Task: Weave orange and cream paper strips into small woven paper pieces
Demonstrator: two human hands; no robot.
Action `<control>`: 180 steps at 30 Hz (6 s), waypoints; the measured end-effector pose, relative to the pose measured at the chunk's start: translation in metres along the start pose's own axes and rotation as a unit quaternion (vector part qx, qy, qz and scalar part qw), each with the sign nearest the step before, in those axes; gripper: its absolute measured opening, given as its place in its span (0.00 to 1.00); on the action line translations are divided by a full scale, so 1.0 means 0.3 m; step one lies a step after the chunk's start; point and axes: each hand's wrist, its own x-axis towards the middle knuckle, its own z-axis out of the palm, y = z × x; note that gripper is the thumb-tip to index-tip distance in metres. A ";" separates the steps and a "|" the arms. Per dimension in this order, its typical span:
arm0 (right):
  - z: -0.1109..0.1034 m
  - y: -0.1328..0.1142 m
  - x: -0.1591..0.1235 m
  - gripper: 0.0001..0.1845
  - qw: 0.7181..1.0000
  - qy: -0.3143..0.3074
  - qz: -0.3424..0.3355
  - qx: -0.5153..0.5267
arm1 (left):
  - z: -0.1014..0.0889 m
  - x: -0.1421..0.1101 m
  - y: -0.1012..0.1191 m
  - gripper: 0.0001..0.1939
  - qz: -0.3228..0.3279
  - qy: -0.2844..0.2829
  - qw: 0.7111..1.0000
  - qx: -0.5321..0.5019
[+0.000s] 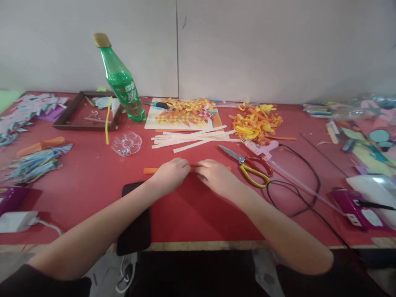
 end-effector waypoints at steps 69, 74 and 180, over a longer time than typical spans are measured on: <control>-0.089 0.078 0.018 0.06 0.976 -0.089 0.180 0.086 | -0.033 0.068 -0.018 0.11 -0.105 -0.029 0.982 -0.152; -0.138 0.074 0.008 0.08 0.962 -0.148 0.130 0.189 | -0.054 0.070 -0.022 0.12 -0.119 -0.008 0.973 -0.197; -0.317 -0.120 0.023 0.10 0.856 0.462 -0.208 -0.100 | -0.343 0.011 0.084 0.14 -0.037 0.228 0.729 -0.644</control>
